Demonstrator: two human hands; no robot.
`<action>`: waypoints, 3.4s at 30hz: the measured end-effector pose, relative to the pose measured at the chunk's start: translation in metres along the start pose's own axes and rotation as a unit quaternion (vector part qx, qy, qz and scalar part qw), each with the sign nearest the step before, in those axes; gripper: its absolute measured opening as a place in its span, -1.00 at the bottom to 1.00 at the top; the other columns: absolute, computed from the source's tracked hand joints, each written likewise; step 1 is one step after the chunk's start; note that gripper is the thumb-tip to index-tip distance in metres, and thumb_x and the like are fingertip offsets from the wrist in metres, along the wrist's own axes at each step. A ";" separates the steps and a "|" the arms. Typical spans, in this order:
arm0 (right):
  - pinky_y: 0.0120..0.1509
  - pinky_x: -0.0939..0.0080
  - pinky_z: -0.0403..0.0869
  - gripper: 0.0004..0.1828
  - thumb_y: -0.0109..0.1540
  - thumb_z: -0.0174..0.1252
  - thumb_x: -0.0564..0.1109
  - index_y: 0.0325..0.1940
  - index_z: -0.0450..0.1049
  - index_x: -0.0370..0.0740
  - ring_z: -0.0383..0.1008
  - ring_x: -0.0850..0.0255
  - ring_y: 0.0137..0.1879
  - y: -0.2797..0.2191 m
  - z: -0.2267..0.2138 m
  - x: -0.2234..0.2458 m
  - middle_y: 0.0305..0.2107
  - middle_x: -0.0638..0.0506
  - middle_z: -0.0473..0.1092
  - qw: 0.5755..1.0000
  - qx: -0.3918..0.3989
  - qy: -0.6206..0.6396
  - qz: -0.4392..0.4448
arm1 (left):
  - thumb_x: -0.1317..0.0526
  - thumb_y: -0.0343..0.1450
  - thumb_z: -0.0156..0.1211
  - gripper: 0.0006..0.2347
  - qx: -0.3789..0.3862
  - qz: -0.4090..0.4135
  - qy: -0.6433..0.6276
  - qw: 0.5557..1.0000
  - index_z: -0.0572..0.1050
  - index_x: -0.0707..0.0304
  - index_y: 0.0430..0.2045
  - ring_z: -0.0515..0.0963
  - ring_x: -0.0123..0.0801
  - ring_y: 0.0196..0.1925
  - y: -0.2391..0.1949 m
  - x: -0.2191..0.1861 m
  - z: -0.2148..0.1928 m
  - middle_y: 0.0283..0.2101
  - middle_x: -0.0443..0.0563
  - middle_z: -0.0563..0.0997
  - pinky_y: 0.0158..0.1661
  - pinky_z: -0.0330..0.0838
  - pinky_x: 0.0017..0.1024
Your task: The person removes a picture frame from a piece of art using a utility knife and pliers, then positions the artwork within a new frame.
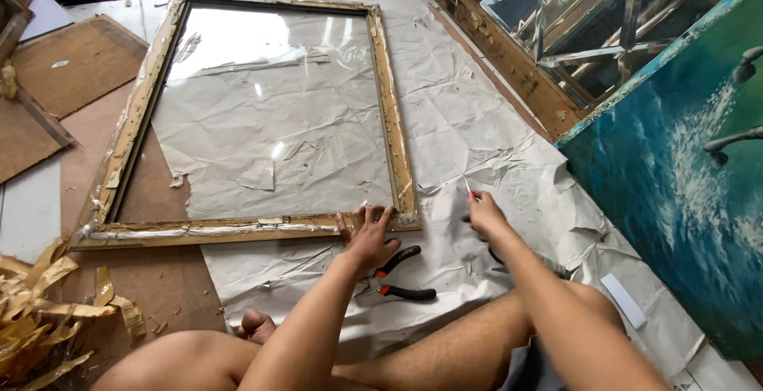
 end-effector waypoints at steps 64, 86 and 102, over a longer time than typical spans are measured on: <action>0.39 -0.66 0.08 -0.88 0.17 0.22 0.09 -0.22 0.56 0.23 0.11 0.13 0.53 0.009 0.007 0.034 0.28 0.44 0.30 0.788 -0.046 -0.503 -0.352 | -0.25 0.52 -0.25 -0.40 0.092 -0.078 0.016 0.993 -0.05 -0.23 0.50 -0.25 0.04 0.57 0.024 0.015 0.019 0.48 -0.05 0.01 0.32 -0.63 0.49; 0.15 0.05 0.43 -0.79 0.06 0.38 0.03 -0.28 0.54 0.08 0.52 0.09 0.08 0.000 0.016 0.033 0.15 0.27 0.32 0.743 -0.117 -0.497 -0.432 | -0.29 0.51 -0.25 -0.41 0.080 -0.077 -0.008 0.994 0.01 -0.26 0.47 -0.24 0.03 0.58 0.018 0.008 0.010 0.46 -0.02 0.05 0.36 -0.56 0.44; 0.12 -0.06 0.49 -0.81 0.12 0.30 0.08 -0.18 0.58 0.18 0.46 0.10 0.16 0.019 0.008 0.018 0.01 0.24 0.43 0.814 -0.073 -0.472 -0.330 | -0.34 0.51 -0.35 -0.41 0.080 -0.076 0.001 0.994 0.01 -0.29 0.45 -0.22 0.01 0.58 0.026 0.019 0.022 0.47 -0.03 0.05 0.33 -0.71 0.44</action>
Point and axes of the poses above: each hand's wrist, its own y-axis towards the middle knuckle, its own z-axis out of the palm, x = y × z, the point moved 6 cm from there along y, towards the middle knuckle
